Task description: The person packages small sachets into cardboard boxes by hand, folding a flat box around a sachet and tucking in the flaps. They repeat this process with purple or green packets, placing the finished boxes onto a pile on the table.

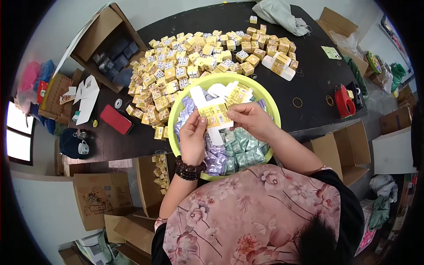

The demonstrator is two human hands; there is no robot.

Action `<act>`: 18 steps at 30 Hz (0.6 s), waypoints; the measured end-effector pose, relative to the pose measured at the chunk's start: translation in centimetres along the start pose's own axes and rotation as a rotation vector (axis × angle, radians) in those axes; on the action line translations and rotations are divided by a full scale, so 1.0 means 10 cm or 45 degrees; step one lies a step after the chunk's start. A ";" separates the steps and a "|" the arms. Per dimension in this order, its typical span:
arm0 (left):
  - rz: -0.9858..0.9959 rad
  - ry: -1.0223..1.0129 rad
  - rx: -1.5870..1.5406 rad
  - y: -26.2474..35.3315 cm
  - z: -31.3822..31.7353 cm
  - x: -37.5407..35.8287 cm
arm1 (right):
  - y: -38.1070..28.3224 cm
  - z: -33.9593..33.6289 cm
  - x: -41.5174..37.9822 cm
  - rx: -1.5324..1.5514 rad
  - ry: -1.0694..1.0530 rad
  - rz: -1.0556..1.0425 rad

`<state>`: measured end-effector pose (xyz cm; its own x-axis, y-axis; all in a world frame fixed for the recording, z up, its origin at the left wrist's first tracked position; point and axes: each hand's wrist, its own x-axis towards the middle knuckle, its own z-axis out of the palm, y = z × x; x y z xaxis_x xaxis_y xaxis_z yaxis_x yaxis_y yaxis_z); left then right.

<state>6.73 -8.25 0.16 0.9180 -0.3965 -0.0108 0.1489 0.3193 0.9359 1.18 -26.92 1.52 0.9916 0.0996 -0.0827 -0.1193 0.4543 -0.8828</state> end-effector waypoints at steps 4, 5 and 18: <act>-0.029 -0.032 0.084 0.04 0.01 -0.11 | 0.10 0.02 0.08 0.007 -0.153 -0.035; -0.013 -0.064 0.175 0.05 0.01 -0.13 | 0.14 0.06 0.09 0.013 -0.159 -0.031; 0.126 -0.137 0.290 0.28 -0.08 -0.25 | 0.10 0.29 0.03 -0.761 -0.034 -0.643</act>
<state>5.11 -5.66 2.53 0.8776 -0.4664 0.1107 -0.0371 0.1642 0.9857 1.23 -23.84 1.93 0.9159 0.0321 0.4000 0.4011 -0.1026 -0.9103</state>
